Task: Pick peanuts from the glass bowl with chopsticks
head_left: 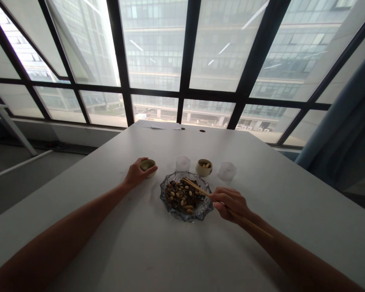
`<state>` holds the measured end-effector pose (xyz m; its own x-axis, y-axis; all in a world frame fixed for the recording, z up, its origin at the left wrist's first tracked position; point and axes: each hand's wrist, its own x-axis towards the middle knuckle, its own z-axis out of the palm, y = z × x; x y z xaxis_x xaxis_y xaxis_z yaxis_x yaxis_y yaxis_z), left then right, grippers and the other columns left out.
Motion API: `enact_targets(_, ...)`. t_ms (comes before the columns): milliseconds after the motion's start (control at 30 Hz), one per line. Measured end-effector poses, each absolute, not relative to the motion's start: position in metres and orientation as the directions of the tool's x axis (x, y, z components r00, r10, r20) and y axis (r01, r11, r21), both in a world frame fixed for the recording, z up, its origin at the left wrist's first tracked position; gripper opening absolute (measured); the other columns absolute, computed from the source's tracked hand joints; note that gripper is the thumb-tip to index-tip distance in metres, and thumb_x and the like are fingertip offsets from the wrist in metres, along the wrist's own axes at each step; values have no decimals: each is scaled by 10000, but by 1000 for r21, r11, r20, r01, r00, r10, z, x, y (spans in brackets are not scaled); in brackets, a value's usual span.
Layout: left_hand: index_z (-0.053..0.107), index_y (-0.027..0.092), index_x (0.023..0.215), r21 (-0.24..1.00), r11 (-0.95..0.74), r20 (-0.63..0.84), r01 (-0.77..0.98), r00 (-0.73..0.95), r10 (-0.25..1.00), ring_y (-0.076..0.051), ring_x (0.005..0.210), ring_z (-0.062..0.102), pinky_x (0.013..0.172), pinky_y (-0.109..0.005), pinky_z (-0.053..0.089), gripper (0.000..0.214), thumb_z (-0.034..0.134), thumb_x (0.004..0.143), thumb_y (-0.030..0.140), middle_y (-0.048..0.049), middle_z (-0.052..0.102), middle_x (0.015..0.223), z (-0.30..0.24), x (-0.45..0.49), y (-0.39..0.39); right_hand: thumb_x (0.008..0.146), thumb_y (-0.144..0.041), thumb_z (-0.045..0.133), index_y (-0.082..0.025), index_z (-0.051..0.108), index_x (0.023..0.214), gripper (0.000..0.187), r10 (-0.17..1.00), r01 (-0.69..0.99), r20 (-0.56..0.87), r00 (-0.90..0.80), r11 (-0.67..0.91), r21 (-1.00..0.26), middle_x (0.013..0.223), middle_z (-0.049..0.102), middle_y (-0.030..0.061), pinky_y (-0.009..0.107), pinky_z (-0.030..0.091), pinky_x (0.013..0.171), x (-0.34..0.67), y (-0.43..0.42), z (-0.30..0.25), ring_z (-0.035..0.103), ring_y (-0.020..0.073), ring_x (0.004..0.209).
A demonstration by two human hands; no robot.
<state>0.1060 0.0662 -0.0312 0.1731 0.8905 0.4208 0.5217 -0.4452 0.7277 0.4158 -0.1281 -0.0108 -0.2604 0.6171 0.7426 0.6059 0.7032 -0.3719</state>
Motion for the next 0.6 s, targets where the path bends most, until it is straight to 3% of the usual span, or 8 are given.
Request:
enact_targets(133,572,137,1216,726,-438,397,529,197,896,-276,949,688,876,-420,544,798,690,668,705,-135,716,1057,-33,103,68,926,-605,495,-218,668,684,489,689,544,713,129,552,-632,529,633,35,257,445,430,410,-123,-11,563,138,429)
enact_targets(267,507,131,1300,652,-494,448,575,234,863,-304,1101,638,958,-450,508,855,660,689,709,-173,647,1235,-27,99,71,858,-700,527,-191,618,646,559,732,225,474,489,419,-880,447,577,8,222,369,318,409,-109,-8,479,108,326)
enact_targets(433,553,168,1267,358,-656,611,664,365,703,-333,1246,544,1099,-512,372,641,571,824,631,-158,621,1300,5,127,62,746,-764,603,-169,605,627,607,721,1,289,630,372,-928,429,563,1,198,362,302,423,-95,-8,474,94,325)
enact_targets(500,546,176,1287,267,-721,573,640,496,653,-329,1255,542,1113,-502,355,625,582,833,604,-143,625,1303,18,151,57,740,-764,610,-169,602,634,605,704,-14,277,654,377,-926,431,566,-2,195,367,305,426,-94,-9,481,95,332)
enact_targets(600,470,153,1365,272,-726,424,631,599,679,-335,1248,558,1073,-480,402,691,588,834,581,-168,596,1348,28,190,55,757,-759,593,-166,601,640,605,684,22,303,664,386,-922,434,568,-2,197,366,306,428,-94,-9,478,93,327)
